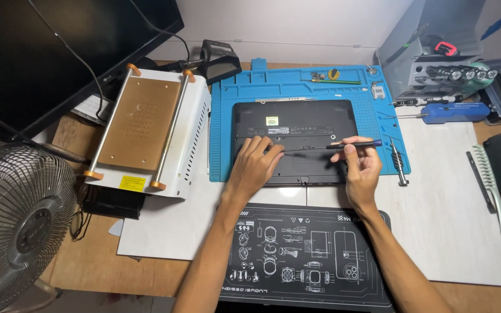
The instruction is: Disassembling a laptop by removing screws with a screwdriver and prying off the back access panel.
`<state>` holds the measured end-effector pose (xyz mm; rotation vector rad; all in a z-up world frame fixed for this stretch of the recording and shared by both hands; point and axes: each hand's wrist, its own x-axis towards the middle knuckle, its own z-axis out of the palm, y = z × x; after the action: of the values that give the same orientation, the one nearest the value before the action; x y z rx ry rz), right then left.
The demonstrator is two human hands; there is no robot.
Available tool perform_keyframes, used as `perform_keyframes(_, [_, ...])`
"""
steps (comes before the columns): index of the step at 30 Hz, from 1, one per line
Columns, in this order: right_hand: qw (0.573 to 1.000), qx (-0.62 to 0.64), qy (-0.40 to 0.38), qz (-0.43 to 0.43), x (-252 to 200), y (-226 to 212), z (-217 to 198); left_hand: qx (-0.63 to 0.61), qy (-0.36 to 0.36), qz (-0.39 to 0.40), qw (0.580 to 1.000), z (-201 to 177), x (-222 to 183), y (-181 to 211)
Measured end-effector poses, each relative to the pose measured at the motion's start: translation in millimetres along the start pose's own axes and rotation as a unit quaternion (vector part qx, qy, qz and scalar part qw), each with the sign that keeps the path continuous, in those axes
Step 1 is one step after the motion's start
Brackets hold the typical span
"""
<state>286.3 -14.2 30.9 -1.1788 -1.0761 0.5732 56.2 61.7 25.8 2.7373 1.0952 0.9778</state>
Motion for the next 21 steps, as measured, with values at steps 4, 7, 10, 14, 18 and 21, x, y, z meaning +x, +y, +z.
perform_keyframes(4, [1.0, 0.0, -0.002, -0.002, 0.1, 2.1, -0.7, 0.001, 0.004, -0.005, 1.0, 2.1, -0.2, 4.1])
perform_keyframes(7, [1.0, -0.003, 0.01, -0.008, 0.9, 6.2, -1.6, 0.006, 0.006, -0.011, 1.0, 1.5, 0.7, 4.1])
perform_keyframes(10, [1.0, -0.005, 0.023, -0.013, 0.8, 14.1, -6.2, 0.006, 0.002, -0.014, 1.0, 1.1, 0.5, 4.8])
perform_keyframes(14, [0.999, -0.017, 0.043, -0.024, 2.1, 11.4, -7.8, 0.006, 0.001, -0.011, 1.0, 0.3, 1.3, 5.2])
perform_keyframes(18, [0.997, -0.009, 0.065, -0.027, 2.8, 10.2, -8.6, 0.006, 0.002, -0.014, 1.0, 3.1, -0.2, 4.7])
perform_keyframes(21, [0.997, -0.002, 0.07, -0.028, 2.4, 10.4, -7.5, 0.002, 0.003, -0.013, 1.0, 0.8, -0.1, 5.8])
